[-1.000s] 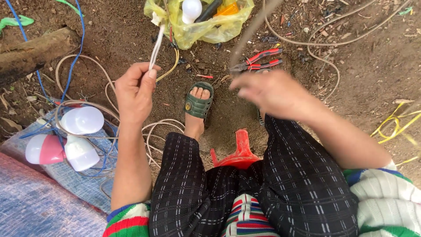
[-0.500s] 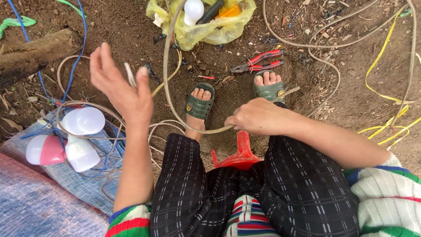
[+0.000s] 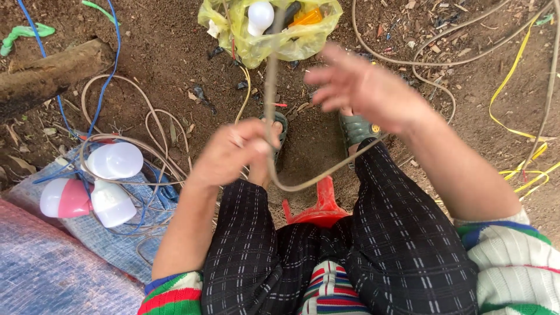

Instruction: Stripping electrical wires and connecting them to a plug for light bulbs.

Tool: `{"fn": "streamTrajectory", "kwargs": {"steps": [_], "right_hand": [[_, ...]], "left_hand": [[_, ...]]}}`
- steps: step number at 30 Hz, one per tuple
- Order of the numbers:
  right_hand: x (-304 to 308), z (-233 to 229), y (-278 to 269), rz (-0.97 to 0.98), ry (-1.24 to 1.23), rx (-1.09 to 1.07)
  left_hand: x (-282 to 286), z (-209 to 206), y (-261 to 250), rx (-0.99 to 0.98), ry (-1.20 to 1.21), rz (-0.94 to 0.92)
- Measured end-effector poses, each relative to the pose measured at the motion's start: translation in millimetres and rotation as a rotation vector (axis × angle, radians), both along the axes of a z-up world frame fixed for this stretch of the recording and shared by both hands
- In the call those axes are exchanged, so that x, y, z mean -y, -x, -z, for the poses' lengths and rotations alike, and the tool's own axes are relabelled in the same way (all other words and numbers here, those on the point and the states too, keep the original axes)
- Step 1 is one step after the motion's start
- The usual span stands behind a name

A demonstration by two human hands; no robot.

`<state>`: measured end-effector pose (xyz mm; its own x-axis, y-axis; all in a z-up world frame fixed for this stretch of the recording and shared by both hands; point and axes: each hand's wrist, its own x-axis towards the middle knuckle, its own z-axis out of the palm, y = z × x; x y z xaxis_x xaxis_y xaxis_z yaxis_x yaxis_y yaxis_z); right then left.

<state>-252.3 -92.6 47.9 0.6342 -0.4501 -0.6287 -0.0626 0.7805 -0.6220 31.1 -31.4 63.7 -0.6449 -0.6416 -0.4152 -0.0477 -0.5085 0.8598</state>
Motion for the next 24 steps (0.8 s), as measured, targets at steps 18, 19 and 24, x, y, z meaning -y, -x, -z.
{"fn": "streamTrajectory", "kwargs": {"steps": [18, 19, 24], "right_hand": [[17, -53, -37, -0.476, 0.480, -0.087], [2, -46, -47, -0.650, 0.443, 0.002], [-12, -39, -40, -0.655, 0.490, -0.091]], "left_hand": [[27, -4, 10, 0.077, -0.199, -0.018], [42, -20, 11, 0.019, -0.587, -0.465], [19, 20, -64, -0.403, -0.391, -1.031]]}}
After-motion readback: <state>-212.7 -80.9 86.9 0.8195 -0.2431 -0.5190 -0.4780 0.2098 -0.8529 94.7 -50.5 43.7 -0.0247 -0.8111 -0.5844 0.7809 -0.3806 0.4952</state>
